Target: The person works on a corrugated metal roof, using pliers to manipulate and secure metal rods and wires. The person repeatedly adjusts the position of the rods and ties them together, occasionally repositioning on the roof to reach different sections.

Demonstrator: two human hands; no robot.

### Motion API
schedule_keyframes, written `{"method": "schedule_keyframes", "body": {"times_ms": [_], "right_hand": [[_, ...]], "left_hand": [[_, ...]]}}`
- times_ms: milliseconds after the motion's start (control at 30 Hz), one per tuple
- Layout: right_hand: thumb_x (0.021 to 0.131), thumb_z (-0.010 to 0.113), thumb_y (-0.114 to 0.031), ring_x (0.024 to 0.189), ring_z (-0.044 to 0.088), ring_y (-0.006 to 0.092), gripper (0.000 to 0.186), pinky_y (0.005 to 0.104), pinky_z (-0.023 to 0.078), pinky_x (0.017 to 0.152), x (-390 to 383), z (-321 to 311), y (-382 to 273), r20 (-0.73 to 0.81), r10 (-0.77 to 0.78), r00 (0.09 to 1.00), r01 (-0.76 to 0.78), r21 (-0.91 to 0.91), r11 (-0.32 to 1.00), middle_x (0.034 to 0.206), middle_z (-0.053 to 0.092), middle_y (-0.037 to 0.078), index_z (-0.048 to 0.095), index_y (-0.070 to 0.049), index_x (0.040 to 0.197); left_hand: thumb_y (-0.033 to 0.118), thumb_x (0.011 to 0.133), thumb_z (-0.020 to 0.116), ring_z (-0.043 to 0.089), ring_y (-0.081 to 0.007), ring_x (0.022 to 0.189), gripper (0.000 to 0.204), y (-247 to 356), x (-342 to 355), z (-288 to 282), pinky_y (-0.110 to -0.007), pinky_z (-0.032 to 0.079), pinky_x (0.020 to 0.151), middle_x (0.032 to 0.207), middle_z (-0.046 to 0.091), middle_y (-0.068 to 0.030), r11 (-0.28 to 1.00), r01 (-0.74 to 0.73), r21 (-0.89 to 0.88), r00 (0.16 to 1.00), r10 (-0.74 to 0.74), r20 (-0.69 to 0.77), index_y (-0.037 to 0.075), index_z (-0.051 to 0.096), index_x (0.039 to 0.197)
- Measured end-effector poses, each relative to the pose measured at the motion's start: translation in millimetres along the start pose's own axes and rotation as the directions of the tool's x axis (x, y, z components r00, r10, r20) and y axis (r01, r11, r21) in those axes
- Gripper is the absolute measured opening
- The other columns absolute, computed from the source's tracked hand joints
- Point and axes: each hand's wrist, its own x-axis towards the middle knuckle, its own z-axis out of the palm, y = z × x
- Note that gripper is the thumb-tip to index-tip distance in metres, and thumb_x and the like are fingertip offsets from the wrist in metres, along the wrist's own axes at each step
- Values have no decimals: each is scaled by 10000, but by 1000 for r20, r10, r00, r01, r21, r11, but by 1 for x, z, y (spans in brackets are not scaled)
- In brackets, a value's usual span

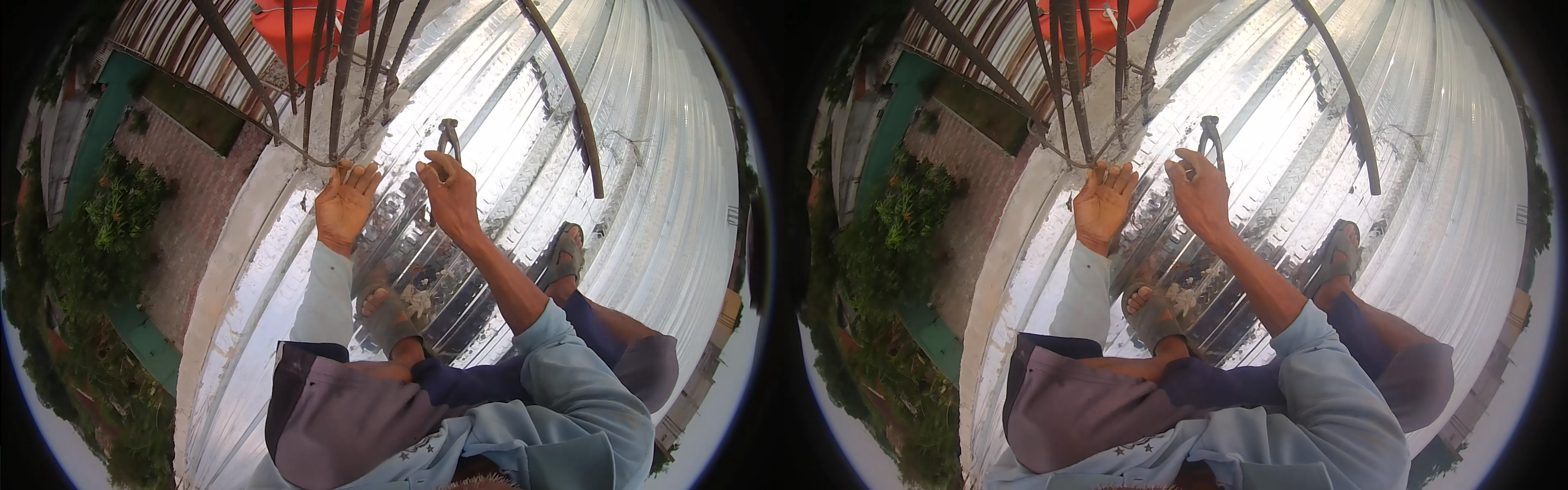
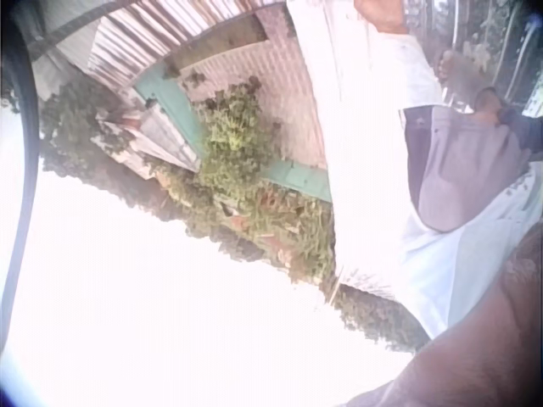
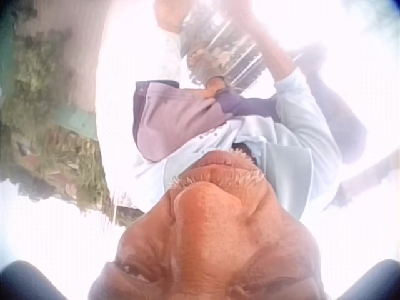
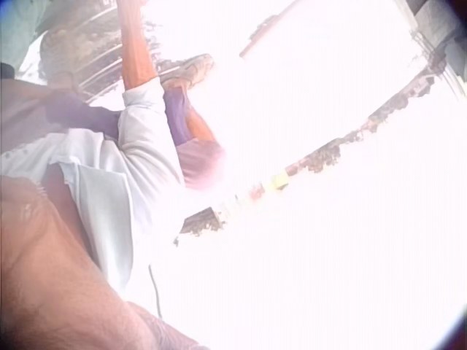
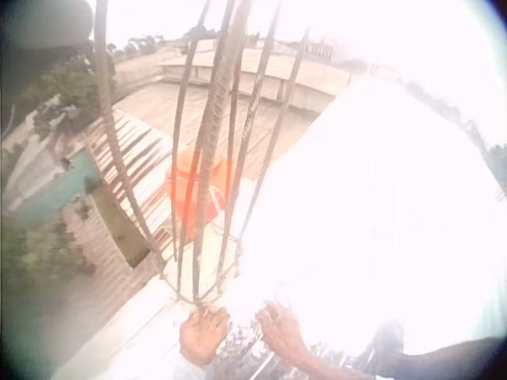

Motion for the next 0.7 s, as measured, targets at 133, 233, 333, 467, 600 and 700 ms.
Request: {"method": "schedule_keyframes", "body": {"times_ms": [133,233,333,467,600,700], "right_hand": [[823,782,-482,1233,560,408,851,560,503,917,4,-17,80,-69,34,997,-72,-687,723,1369,517,228,433,-104,1500],[787,792,-446,1173,601,418,992,547,527,887,-7,1,88,-17,188,982,-163,-578,800,1365,510,247,286,-124,1577],[854,679,-214,972,685,420,788,497,565,820,-11,4,91,-7,151,989,-134,-499,856,1173,613,236,321,-110,1549],[866,558,-90,684,650,243,576,376,554,645,5,-7,87,33,352,935,-346,286,893,817,622,91,429,-26,1423],[883,543,-69,683,604,147,600,311,517,630,1,-27,82,157,254,954,-293,323,900,860,626,77,461,8,1472],[914,689,-213,699,587,117,517,303,502,656,-24,-22,49,312,174,934,-236,174,956,845,638,47,591,-30,1387]], "left_hand": [[265,1019,625,521,-175,750,234,-5,4,-5,-327,520,796,909,606,-67,990,75,-118,997,-75,4,111,670,1189],[266,1023,623,519,-163,740,230,5,2,-8,-302,473,708,878,600,-58,989,112,-99,992,-106,67,116,670,1191],[270,1004,666,451,-104,624,271,13,-5,-3,-249,386,562,828,574,-13,996,29,83,995,-21,-96,70,659,1187],[238,960,729,391,-55,548,291,18,-7,21,-231,337,507,679,486,45,863,-23,505,923,212,-320,5,683,1129],[216,956,718,401,-40,556,291,2,0,25,-232,315,496,597,450,52,197,-32,980,722,682,-114,-31,706,1110],[145,956,698,448,-59,599,315,1,-4,32,-230,326,505,760,584,-14,236,28,971,736,653,-180,-58,675,1197]]}}
